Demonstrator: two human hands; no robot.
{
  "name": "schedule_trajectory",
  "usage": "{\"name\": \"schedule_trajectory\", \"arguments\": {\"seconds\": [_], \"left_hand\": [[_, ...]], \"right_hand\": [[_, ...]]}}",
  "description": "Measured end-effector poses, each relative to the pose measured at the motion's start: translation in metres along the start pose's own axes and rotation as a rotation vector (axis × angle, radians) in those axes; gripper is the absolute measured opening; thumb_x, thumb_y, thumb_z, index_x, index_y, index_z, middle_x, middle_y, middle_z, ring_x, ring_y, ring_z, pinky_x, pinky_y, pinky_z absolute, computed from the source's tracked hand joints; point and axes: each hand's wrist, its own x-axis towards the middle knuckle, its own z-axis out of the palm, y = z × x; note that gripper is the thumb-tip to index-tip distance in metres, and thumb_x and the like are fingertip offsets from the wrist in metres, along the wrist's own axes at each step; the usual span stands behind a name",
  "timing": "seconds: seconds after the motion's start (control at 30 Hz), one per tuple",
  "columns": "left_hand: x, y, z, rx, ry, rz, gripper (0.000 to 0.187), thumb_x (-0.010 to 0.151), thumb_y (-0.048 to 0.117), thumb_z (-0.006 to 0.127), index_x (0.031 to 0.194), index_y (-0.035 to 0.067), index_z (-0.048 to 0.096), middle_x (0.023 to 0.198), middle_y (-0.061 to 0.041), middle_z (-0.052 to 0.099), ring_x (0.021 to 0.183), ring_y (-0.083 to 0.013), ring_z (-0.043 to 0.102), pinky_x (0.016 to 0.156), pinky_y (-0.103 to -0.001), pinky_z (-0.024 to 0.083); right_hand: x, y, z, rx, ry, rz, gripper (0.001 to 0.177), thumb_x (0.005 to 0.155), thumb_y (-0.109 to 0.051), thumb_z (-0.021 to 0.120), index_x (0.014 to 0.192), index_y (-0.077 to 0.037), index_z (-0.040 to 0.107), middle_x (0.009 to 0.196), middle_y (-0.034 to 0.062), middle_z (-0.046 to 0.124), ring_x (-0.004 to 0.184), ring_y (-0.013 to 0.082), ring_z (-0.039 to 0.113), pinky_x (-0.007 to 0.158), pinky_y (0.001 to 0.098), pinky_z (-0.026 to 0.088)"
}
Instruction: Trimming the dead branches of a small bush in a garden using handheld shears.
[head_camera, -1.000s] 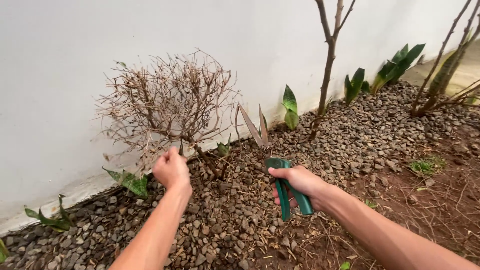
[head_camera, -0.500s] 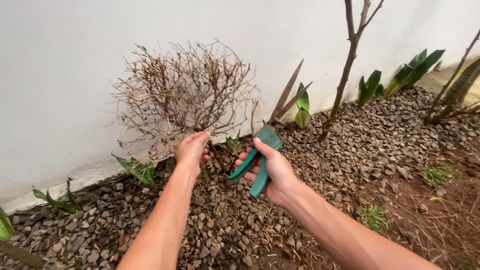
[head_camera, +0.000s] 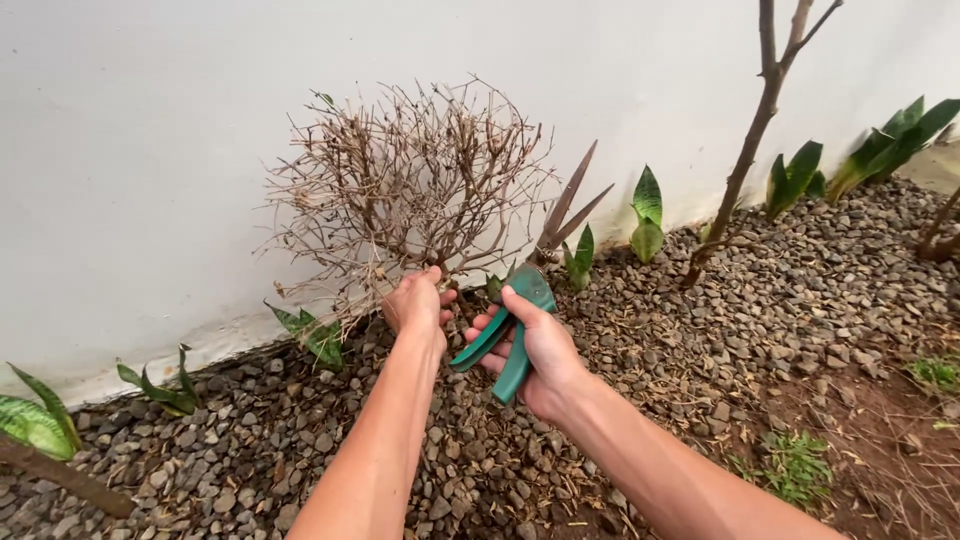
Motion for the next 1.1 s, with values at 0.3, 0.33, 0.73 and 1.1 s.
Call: {"name": "schedule_trajectory", "arguments": {"seconds": [0.3, 0.33, 0.73, 1.1], "left_hand": [[0.034, -0.012, 0.006, -0.223, 0.069, -0.19, 0.014, 0.082, 0.017, 0.08, 0.088, 0.008, 0.07, 0.078, -0.005, 0.058, 0.057, -0.0153, 0.045, 0.05, -0.033, 0.03], [0.044, -0.017, 0.009, -0.226, 0.069, -0.187, 0.014, 0.082, 0.017, 0.08, 0.088, 0.008, 0.07, 0.078, -0.005, 0.058, 0.057, -0.0153, 0.045, 0.05, -0.033, 0.03], [0.084, -0.033, 0.023, -0.467, 0.042, -0.335, 0.04, 0.088, 0.01, 0.068, 0.124, -0.003, 0.055, 0.127, -0.018, 0.059, 0.131, -0.0304, 0.048, 0.119, -0.067, 0.014], [0.038, -0.008, -0.019, 0.069, -0.233, -0.076, 0.025, 0.086, 0.029, 0.081, 0.1, 0.011, 0.071, 0.091, -0.003, 0.067, 0.073, -0.015, 0.059, 0.055, -0.029, 0.045]], "right_hand": [[0.002, 0.001, -0.002, -0.005, 0.005, -0.003, 0.032, 0.098, -0.038, 0.059, 0.101, -0.007, 0.062, 0.098, 0.012, 0.07, 0.093, 0.0258, 0.071, 0.089, 0.0474, 0.058], [0.002, 0.002, -0.003, -0.007, 0.002, -0.005, 0.032, 0.098, -0.038, 0.059, 0.101, -0.007, 0.062, 0.098, 0.012, 0.07, 0.093, 0.0258, 0.071, 0.089, 0.0474, 0.058], [-0.004, 0.005, -0.016, -0.079, 0.048, 0.038, 0.035, 0.097, -0.036, 0.062, 0.106, -0.003, 0.063, 0.097, 0.0129, 0.071, 0.09, 0.026, 0.072, 0.086, 0.0449, 0.059], [-0.01, 0.008, 0.002, -0.177, -0.006, -0.006, 0.03, 0.097, -0.032, 0.062, 0.102, -0.003, 0.063, 0.092, 0.0135, 0.072, 0.085, 0.025, 0.073, 0.078, 0.0431, 0.062]]}}
